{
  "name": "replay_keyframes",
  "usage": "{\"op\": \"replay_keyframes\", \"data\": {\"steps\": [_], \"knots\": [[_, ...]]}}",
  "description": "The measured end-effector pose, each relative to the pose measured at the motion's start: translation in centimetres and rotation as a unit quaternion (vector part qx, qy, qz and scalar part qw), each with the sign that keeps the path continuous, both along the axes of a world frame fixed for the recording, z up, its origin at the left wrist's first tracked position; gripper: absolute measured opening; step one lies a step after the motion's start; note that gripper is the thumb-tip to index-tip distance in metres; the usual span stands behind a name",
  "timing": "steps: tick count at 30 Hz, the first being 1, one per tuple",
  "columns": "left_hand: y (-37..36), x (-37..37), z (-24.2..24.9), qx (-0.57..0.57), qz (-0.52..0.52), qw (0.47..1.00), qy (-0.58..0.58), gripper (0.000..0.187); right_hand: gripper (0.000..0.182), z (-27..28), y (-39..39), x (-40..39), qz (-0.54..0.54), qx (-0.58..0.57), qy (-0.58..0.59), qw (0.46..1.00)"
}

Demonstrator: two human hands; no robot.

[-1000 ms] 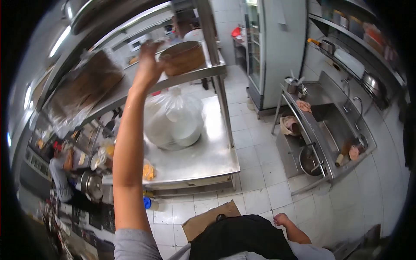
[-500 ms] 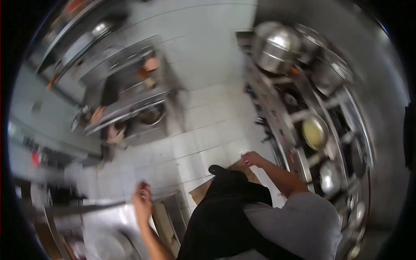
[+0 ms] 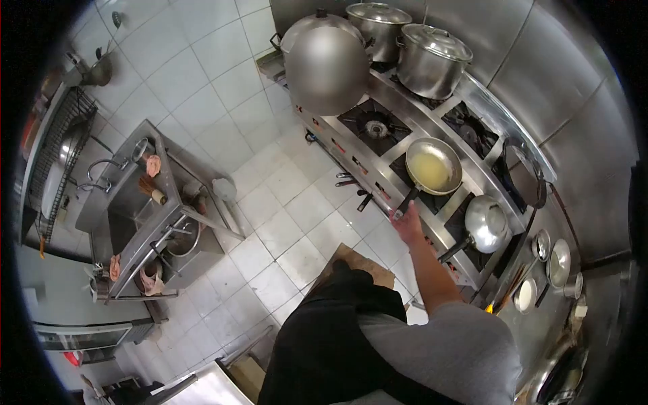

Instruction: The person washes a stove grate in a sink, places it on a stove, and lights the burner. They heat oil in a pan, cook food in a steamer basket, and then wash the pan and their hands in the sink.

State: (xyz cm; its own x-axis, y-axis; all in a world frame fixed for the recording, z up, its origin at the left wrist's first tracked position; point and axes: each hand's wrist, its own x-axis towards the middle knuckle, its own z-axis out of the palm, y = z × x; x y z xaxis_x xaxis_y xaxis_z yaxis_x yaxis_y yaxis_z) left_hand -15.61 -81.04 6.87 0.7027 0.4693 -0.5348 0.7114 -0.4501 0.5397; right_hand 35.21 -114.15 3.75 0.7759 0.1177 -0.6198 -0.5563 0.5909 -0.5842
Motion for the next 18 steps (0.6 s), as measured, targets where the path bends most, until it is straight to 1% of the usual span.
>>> {"op": "replay_keyframes", "data": {"steps": [2, 3, 4, 6, 7, 8, 10, 11, 12, 14, 15, 17, 18], "knots": [[-0.5, 0.8, -0.6, 0.003, 0.003, 1.0, 0.006, 0.027, 0.039, 1.2, 2.3, 1.8, -0.003, 0.09, -0.039, 0.995], [-0.6, 1.1, -0.8, 0.006, 0.001, 1.0, 0.012, 0.027, 0.026, 2.0, 2.9, 2.3, -0.021, 0.096, -0.031, 0.995], [-0.9, 1.2, -1.0, 0.004, -0.006, 1.0, 0.019, 0.026, 0.026, 0.7, 2.6, 3.1, -0.026, 0.094, -0.025, 0.995], [-1.5, 0.9, -1.6, -0.003, -0.018, 0.999, 0.033, 0.026, 0.018, -0.9, 2.3, 3.6, 0.007, 0.074, -0.025, 0.997], [-1.3, 1.6, -2.0, -0.003, -0.022, 0.999, 0.031, 0.026, 0.014, -1.2, 2.3, 4.0, -0.023, 0.041, -0.022, 0.999], [-1.0, 2.7, -2.5, -0.001, -0.025, 0.999, 0.026, 0.026, 0.014, -1.3, 1.9, 4.6, -0.025, 0.042, -0.027, 0.998], [0.0, 3.9, -3.3, 0.0, -0.037, 0.999, 0.023, 0.026, 0.015, -2.3, 0.7, 4.9, -0.023, -0.02, -0.026, 0.999], [0.6, 4.1, -3.7, 0.0, -0.043, 0.999, 0.024, 0.026, 0.015, -1.8, 0.6, 4.5, -0.026, -0.09, -0.072, 0.993], [1.0, 4.4, -4.4, -0.002, -0.049, 0.999, 0.023, 0.026, 0.015, -1.8, 0.3, 4.2, -0.03, -0.092, -0.073, 0.993], [1.3, 5.0, -5.6, -0.009, -0.055, 0.998, 0.02, 0.025, 0.015, -1.5, -0.3, 3.4, 0.028, -0.167, -0.121, 0.978], [1.4, 5.0, -6.5, -0.014, -0.055, 0.998, 0.02, 0.025, 0.015, -0.5, -0.3, 2.7, 0.03, -0.171, -0.122, 0.977], [1.9, 4.8, -8.2, -0.022, -0.057, 0.998, 0.018, 0.025, 0.018, 2.5, -0.1, 1.3, 0.109, -0.254, -0.11, 0.955], [2.5, 4.4, -9.3, -0.025, -0.056, 0.998, 0.017, 0.025, 0.018, 3.8, 0.4, 1.1, 0.112, -0.256, -0.111, 0.954]]}}
